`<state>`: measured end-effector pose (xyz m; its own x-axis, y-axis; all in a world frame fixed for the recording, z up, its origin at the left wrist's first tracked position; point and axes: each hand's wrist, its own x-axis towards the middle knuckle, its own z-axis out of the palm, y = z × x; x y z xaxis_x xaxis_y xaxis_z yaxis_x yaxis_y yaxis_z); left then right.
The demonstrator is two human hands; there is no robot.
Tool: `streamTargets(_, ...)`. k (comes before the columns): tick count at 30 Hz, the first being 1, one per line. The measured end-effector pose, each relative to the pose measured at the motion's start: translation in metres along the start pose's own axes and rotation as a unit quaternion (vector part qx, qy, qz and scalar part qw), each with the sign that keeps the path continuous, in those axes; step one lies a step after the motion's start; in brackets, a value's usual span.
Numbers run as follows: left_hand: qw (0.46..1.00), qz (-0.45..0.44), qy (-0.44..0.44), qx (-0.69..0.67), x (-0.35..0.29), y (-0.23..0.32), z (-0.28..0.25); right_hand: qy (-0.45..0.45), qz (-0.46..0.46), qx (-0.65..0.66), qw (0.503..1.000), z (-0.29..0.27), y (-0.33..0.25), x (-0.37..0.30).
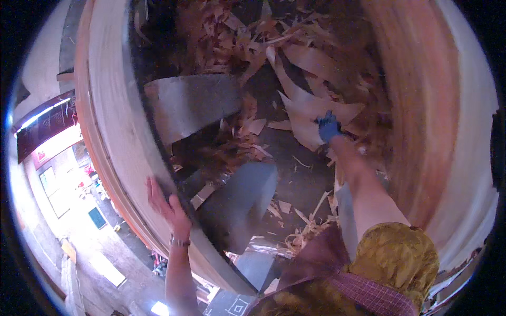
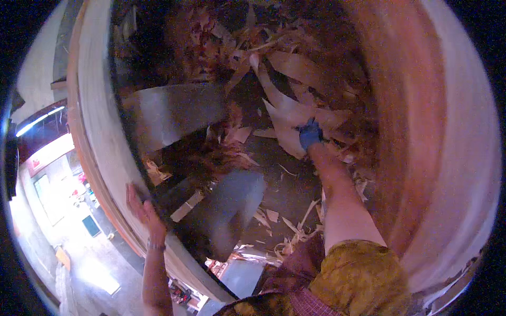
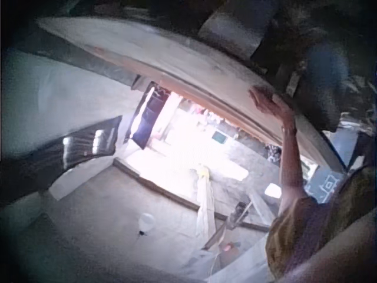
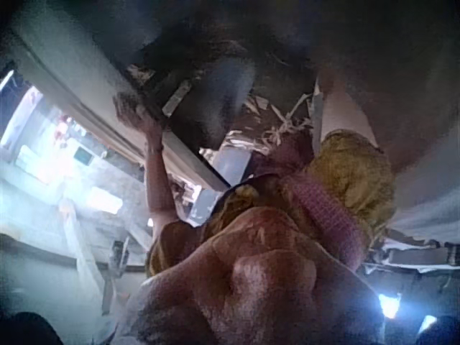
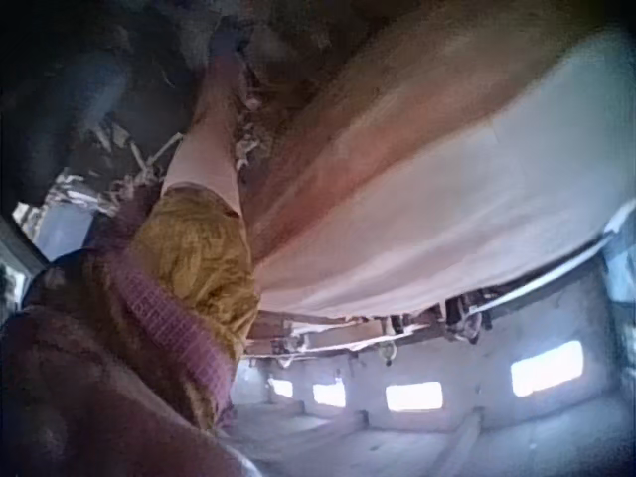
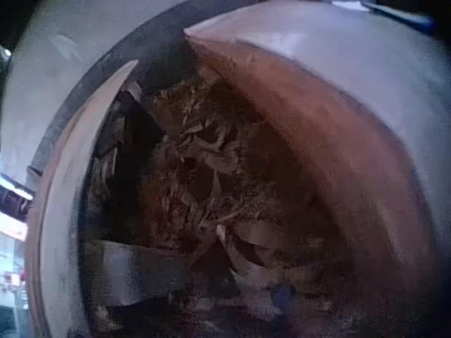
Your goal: The person uses a cutting tool to trim edges and holes in large thin wood sheets and applies adhesive tape strips to join or reinforce the wood.
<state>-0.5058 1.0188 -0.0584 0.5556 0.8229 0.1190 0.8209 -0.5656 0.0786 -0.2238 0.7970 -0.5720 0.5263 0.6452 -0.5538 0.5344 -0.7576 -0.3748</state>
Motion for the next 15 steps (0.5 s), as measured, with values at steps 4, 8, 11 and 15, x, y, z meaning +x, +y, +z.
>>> streamTargets(4, 0.999, -0.044, -0.013, -0.001, 0.01, 0.019, 0.003, 0.045, 0.024, 0.047, 0.998, 0.027, -0.003, 0.104)
streamTargets(8, 0.995, -0.092, -0.031, 0.031, 0.006, 0.014, 0.007, 0.033, -0.08, -0.019, 0.996, 0.051, -0.002, 0.149)
streamTargets(11, 0.992, -0.128, -0.005, -0.024, -0.006, -0.012, 0.005, 0.053, -0.026, 0.025, 0.998, 0.087, 0.003, 0.163)
streamTargets(15, 0.981, -0.175, 0.016, -0.087, 0.0, 0.013, 0.026, -0.127, 0.003, -0.023, 0.992, 0.073, -0.002, 0.165)
